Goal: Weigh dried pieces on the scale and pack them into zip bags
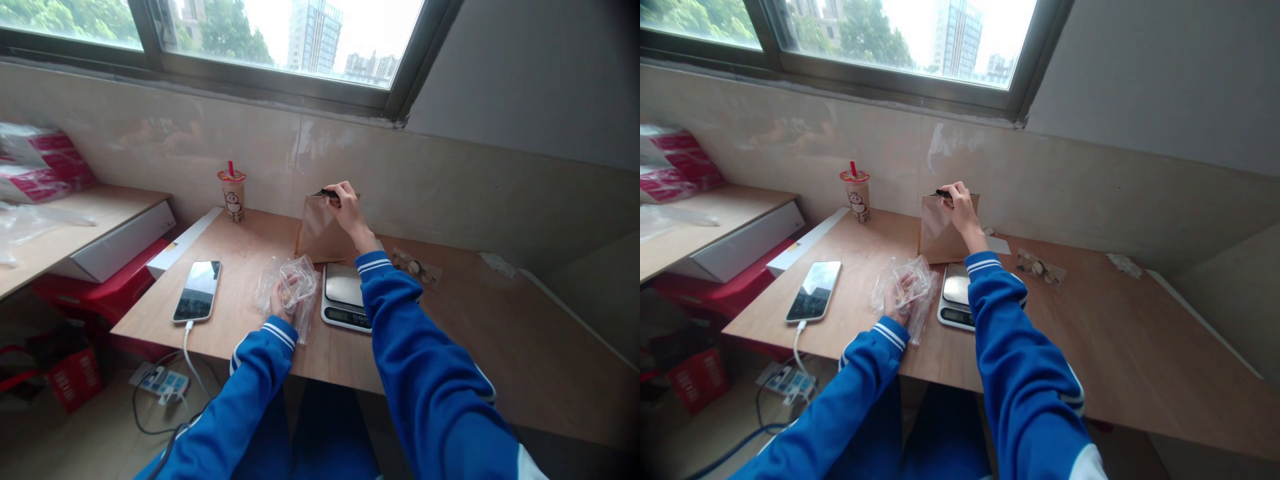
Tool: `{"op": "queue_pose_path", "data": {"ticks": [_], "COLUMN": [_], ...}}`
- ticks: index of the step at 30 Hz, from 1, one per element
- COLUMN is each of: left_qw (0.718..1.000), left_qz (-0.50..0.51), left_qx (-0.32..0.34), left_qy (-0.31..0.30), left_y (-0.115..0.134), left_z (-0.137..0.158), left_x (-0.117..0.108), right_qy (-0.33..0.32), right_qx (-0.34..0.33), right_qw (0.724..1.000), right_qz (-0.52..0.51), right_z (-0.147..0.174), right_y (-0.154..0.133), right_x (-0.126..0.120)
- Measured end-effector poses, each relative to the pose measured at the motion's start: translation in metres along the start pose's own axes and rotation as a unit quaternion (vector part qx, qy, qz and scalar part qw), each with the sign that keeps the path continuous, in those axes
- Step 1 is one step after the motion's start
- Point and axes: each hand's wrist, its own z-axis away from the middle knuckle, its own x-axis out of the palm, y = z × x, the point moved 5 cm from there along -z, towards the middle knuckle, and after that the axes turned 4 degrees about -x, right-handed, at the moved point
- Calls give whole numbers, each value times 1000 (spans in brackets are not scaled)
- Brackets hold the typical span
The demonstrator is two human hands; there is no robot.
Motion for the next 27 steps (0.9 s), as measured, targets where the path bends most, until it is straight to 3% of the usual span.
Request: {"op": "queue_pose_path", "data": {"ticks": [5,12,15,18,23,27], "left_qw": [1000,1000,1000,1000,1000,1000], "left_qz": [0,0,13,15,3,5], "left_qx": [-7,8,-2,-4,-4,-11], "left_qy": [11,10,10,10,7,17], "left_y": [-1,1,-1,-1,0,1], "left_z": [-2,-5,-6,-7,-5,1], "left_x": [-2,-6,-6,-7,-5,-1], "right_qy": [13,-88,-172,-293,-473,-514], "right_qx": [51,61,72,121,186,179], "right_qw": [998,994,982,948,859,835], "right_qz": [15,-10,11,39,63,85], "right_z": [-15,-8,-6,-1,12,13], "right_y": [7,1,-8,-15,-22,-22], "right_x": [-13,-19,-25,-27,-17,-11]}}
